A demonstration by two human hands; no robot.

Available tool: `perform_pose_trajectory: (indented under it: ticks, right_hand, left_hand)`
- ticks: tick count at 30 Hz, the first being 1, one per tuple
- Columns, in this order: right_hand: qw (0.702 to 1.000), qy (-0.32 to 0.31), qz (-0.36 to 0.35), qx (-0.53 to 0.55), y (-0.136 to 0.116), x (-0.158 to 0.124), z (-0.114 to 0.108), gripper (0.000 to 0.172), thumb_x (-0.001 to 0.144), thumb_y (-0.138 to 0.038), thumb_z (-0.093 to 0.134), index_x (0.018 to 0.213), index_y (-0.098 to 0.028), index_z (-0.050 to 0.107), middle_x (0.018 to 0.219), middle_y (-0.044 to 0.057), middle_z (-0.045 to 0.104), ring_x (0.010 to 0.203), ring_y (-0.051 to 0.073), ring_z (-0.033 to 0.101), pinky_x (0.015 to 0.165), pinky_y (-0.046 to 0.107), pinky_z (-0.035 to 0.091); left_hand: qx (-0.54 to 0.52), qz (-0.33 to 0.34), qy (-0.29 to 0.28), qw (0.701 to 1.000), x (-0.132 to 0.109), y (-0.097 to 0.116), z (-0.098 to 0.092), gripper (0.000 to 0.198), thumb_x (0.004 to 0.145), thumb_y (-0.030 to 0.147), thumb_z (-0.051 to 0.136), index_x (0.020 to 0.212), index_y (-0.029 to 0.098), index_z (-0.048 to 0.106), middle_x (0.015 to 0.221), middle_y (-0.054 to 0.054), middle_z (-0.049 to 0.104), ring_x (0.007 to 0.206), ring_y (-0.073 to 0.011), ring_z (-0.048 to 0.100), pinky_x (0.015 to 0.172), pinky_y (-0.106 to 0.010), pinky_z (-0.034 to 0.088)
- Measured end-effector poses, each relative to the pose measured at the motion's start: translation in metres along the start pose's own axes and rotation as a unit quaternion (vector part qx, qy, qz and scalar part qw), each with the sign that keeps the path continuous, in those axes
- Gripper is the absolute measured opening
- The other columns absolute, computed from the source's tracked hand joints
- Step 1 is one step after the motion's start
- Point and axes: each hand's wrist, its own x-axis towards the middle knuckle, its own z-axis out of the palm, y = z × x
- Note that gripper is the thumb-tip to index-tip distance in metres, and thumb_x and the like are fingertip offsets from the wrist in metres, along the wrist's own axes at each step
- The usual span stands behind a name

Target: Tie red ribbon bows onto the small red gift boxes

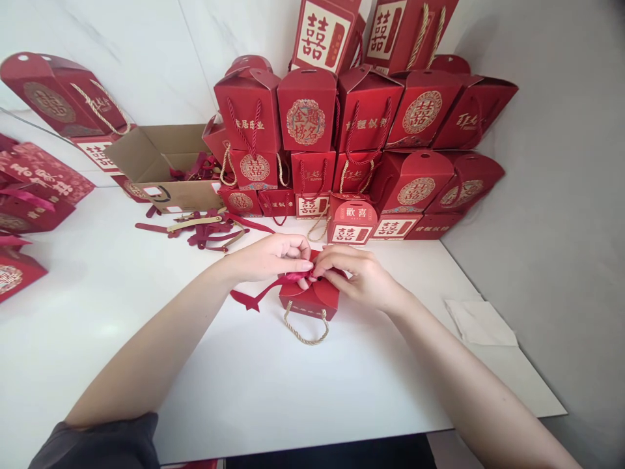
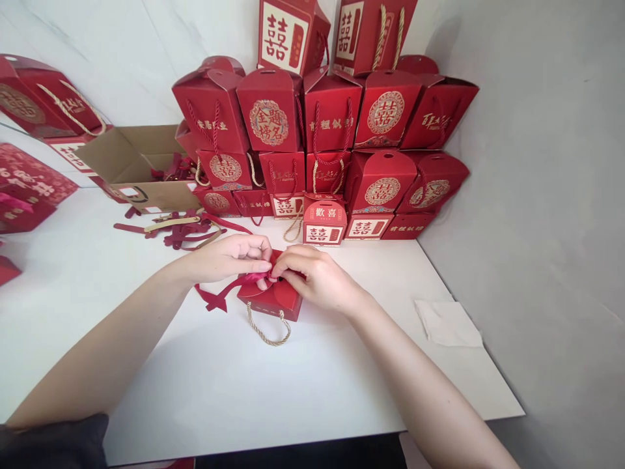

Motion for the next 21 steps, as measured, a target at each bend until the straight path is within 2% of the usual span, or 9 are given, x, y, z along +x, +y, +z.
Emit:
perform_pose_trajectory:
  ticks: [5, 9, 11, 15, 21]
  right_hand:
    - [1.000, -0.010, 0.014, -0.012, 0.000, 0.000, -0.002, 0.018, 0.091, -0.014, 0.051, 0.089, -0.023, 0.067, 0.089, 0.004, 0.068, 0.082, 0.018, 0.062, 0.075, 0.033, 0.052]
    - [1.000, -0.004, 0.031, 0.002, -0.001, -0.001, -0.004, 0.019, 0.090, -0.011, 0.053, 0.090, -0.023, 0.068, 0.089, 0.003, 0.066, 0.081, 0.017, 0.062, 0.076, 0.032, 0.052]
    - [0.999, -0.003, 0.032, 0.006, -0.001, -0.002, -0.004, 0.019, 0.089, -0.010, 0.053, 0.090, -0.022, 0.068, 0.088, 0.003, 0.066, 0.081, 0.016, 0.062, 0.076, 0.031, 0.051]
    - [1.000, -0.003, 0.031, 0.003, 0.000, -0.003, -0.003, 0.019, 0.089, -0.010, 0.053, 0.091, -0.023, 0.068, 0.088, 0.003, 0.066, 0.080, 0.017, 0.061, 0.074, 0.032, 0.051]
    - [1.000, -0.007, -0.001, 0.005, -0.003, -0.001, -0.005, 0.020, 0.089, -0.010, 0.052, 0.089, -0.023, 0.067, 0.087, 0.003, 0.068, 0.082, 0.017, 0.062, 0.077, 0.033, 0.051]
  left_hand:
    - [0.051, 0.003, 0.018, 0.999, -0.002, -0.002, 0.005, 0.023, 0.080, 0.029, 0.070, 0.087, 0.017, 0.053, 0.076, -0.002, 0.069, 0.071, -0.0158, 0.069, 0.066, -0.027, 0.052]
    - [0.162, 0.015, 0.085, 0.983, -0.006, 0.004, 0.014, 0.017, 0.079, 0.024, 0.068, 0.092, 0.019, 0.058, 0.081, 0.000, 0.071, 0.067, -0.0123, 0.063, 0.061, -0.024, 0.047]
    - [0.197, 0.022, 0.110, 0.974, -0.008, 0.008, 0.018, 0.015, 0.078, 0.021, 0.066, 0.093, 0.019, 0.061, 0.086, 0.000, 0.072, 0.073, -0.0136, 0.065, 0.066, -0.025, 0.048]
    - [0.198, 0.039, 0.109, 0.973, -0.010, 0.008, 0.022, 0.015, 0.079, 0.019, 0.062, 0.094, 0.019, 0.064, 0.095, -0.002, 0.072, 0.091, -0.0182, 0.066, 0.079, -0.028, 0.051]
    - [0.168, 0.026, 0.101, 0.980, -0.011, 0.007, 0.018, 0.016, 0.084, 0.021, 0.055, 0.096, 0.018, 0.066, 0.100, -0.004, 0.072, 0.092, -0.0188, 0.067, 0.083, -0.031, 0.051]
